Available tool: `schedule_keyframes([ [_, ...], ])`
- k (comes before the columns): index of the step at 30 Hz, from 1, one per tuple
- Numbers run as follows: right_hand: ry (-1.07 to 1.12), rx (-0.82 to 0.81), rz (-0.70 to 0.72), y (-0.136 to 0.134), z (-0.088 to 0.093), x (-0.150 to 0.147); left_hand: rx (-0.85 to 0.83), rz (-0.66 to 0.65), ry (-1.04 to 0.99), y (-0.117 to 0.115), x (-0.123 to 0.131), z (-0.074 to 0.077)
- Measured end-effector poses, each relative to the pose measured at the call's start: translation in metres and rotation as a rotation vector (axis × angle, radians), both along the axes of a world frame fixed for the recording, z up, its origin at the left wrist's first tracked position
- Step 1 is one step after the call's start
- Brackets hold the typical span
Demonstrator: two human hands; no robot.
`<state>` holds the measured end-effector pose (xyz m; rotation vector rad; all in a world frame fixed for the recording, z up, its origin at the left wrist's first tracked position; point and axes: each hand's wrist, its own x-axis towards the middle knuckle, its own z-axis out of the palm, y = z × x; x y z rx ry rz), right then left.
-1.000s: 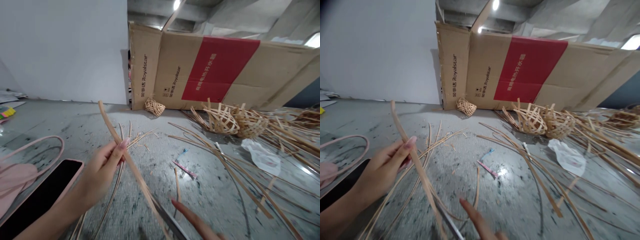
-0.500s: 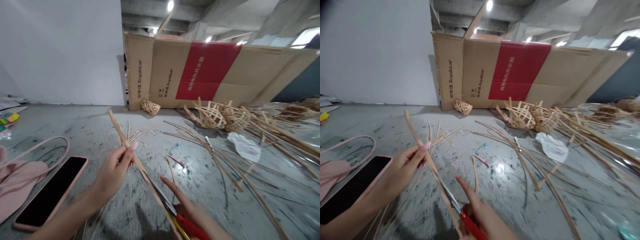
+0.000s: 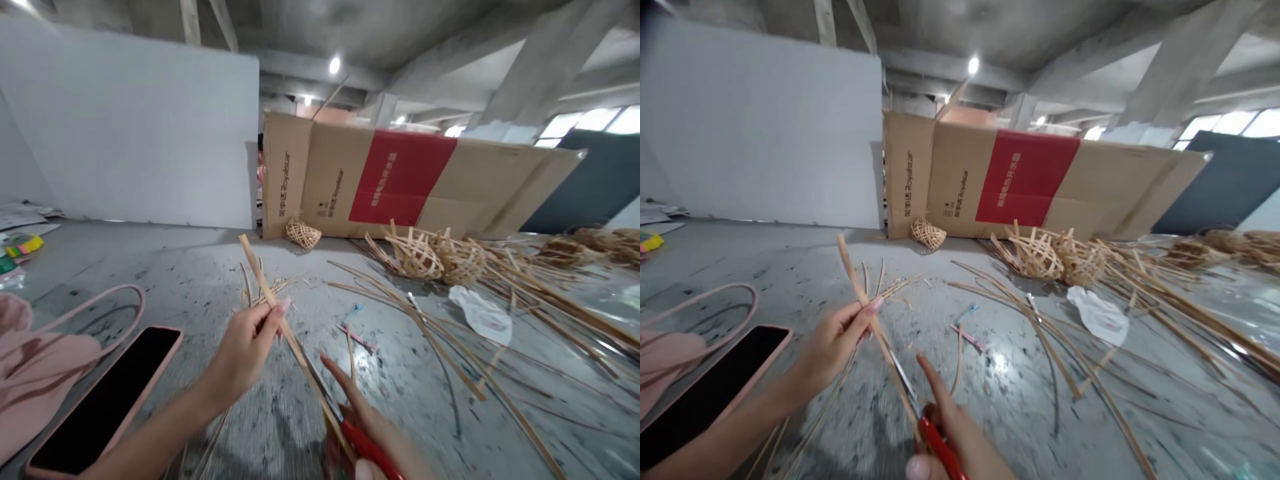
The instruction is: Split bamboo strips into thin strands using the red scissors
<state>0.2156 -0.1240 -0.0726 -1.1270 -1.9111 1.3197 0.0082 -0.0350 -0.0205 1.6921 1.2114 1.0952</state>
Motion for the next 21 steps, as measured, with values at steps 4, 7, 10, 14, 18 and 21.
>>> schedule_keyframes([
  [4, 0.106, -0.047, -0.035, -0.009, -0.001, 0.006, -0.032, -0.004, 0.029, -0.007, 0.004, 0.003],
  [7, 0.081, -0.044, -0.041, -0.010, -0.012, 0.009, -0.007, 0.015, 0.055, -0.010, 0.008, 0.005],
  [10, 0.086, -0.043, -0.040, -0.008, -0.023, 0.009, 0.042, 0.035, 0.088, -0.012, 0.008, 0.005],
  [14, 0.176, -0.050, -0.060, -0.006, -0.027, 0.005, 0.099, 0.043, 0.114, -0.011, 0.007, 0.005],
  [18, 0.183, -0.035, -0.065, -0.005, -0.026, 0.004, 0.131, 0.041, 0.119, -0.010, 0.007, 0.005],
  [21, 0.189, 0.060, -0.057, -0.005, -0.024, 0.003, 0.134, 0.043, 0.114, -0.008, 0.008, 0.004],
])
